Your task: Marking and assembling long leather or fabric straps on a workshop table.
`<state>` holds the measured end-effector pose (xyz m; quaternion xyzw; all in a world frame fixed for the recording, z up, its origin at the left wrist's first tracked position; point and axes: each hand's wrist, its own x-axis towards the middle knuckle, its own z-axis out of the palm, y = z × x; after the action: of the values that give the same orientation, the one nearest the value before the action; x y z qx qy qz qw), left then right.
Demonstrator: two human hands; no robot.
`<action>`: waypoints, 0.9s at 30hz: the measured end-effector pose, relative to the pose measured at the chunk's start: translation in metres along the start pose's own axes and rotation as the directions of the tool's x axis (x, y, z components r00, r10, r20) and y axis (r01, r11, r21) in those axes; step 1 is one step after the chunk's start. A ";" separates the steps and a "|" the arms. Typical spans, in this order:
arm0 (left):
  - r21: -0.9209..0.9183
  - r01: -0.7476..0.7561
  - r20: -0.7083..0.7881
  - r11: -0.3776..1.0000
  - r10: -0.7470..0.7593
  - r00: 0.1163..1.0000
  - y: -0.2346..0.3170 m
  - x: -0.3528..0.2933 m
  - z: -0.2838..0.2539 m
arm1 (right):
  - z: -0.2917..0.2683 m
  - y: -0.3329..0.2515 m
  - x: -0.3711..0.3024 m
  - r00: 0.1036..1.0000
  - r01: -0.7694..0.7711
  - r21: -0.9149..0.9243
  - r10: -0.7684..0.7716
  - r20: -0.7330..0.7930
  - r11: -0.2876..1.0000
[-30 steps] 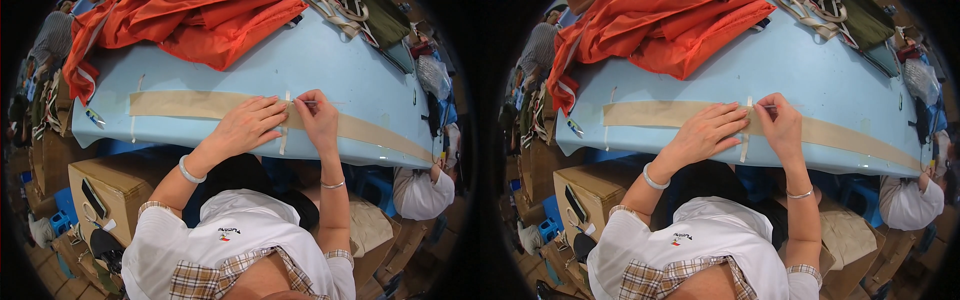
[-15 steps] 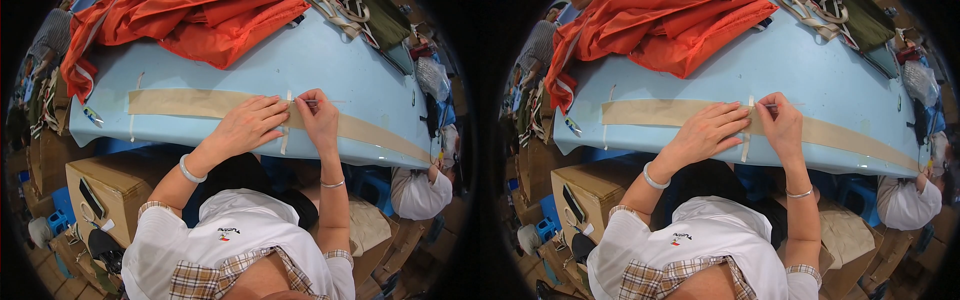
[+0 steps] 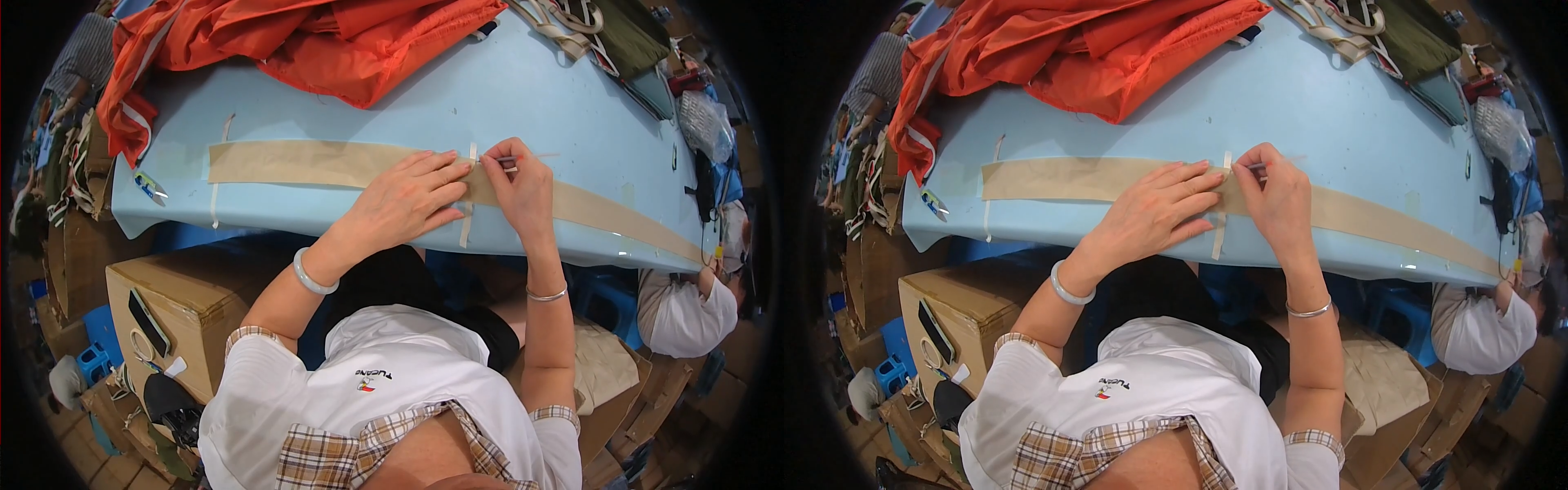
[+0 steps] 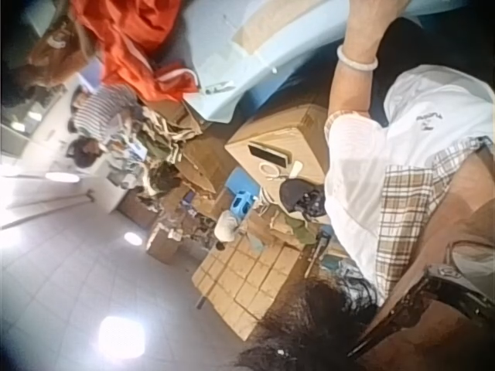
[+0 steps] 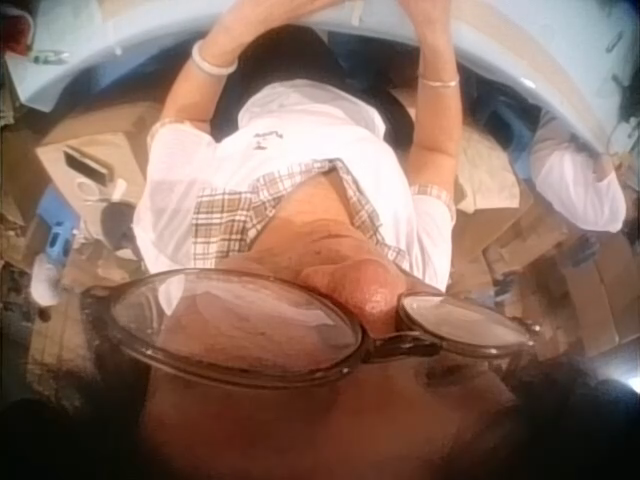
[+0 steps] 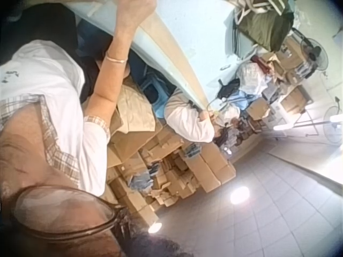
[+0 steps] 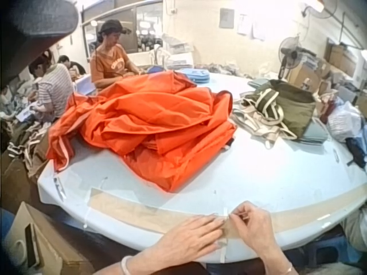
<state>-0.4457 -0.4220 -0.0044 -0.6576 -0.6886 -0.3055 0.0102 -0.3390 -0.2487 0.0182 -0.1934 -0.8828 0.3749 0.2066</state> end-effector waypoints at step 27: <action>0.001 -0.022 -0.040 1.000 0.022 0.999 -0.001 -0.002 0.004 | -0.008 -0.009 -0.019 0.995 -0.027 -0.045 0.032 0.099 0.999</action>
<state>-0.4448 -0.4219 -0.0091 -0.6588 -0.6812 -0.3182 0.0272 -0.3209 -0.2592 0.0264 -0.1920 -0.8970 0.3678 0.1526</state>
